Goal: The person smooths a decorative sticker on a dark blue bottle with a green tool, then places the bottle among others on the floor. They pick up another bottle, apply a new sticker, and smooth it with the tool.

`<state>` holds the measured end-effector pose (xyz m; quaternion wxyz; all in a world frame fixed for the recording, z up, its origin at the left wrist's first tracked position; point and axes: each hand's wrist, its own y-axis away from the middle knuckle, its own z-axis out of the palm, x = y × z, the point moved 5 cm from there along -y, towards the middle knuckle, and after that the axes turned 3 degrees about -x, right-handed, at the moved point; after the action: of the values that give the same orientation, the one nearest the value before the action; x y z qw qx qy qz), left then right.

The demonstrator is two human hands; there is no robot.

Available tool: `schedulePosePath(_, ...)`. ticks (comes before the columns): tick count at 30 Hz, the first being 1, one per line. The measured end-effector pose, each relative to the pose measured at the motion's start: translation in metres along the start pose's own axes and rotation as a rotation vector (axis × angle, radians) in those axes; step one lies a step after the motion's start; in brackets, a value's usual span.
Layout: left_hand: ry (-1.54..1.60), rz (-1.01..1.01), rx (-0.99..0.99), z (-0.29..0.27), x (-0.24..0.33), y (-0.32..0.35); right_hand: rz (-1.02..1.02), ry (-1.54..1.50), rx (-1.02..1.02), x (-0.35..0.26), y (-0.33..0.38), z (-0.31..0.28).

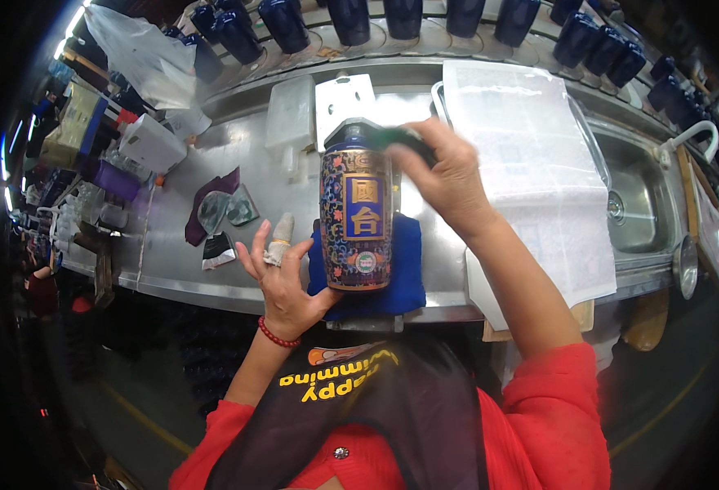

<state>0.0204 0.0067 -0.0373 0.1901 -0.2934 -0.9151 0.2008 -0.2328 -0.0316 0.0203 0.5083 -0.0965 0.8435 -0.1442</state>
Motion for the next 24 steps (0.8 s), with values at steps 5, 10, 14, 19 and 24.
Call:
schedulePosePath(5,-0.077,0.06,0.058,-0.011,0.004,-0.003,-0.613,0.208,-0.422,-0.054,0.038,0.027)
schedulePosePath(10,-0.039,0.144,0.108,-0.009,0.011,-0.001,0.091,-0.352,-0.018,0.002,0.009,0.013)
schedulePosePath(14,0.049,0.014,0.016,0.001,0.002,0.0,-0.758,0.417,-0.131,-0.042,0.037,0.03)
schedulePosePath(19,-0.022,0.079,0.037,-0.006,0.001,-0.001,0.228,-0.396,-0.41,-0.004,0.023,0.032)
schedulePosePath(24,-0.083,0.142,0.107,-0.02,0.005,-0.001,-0.564,0.388,-0.084,-0.045,0.03,0.026)
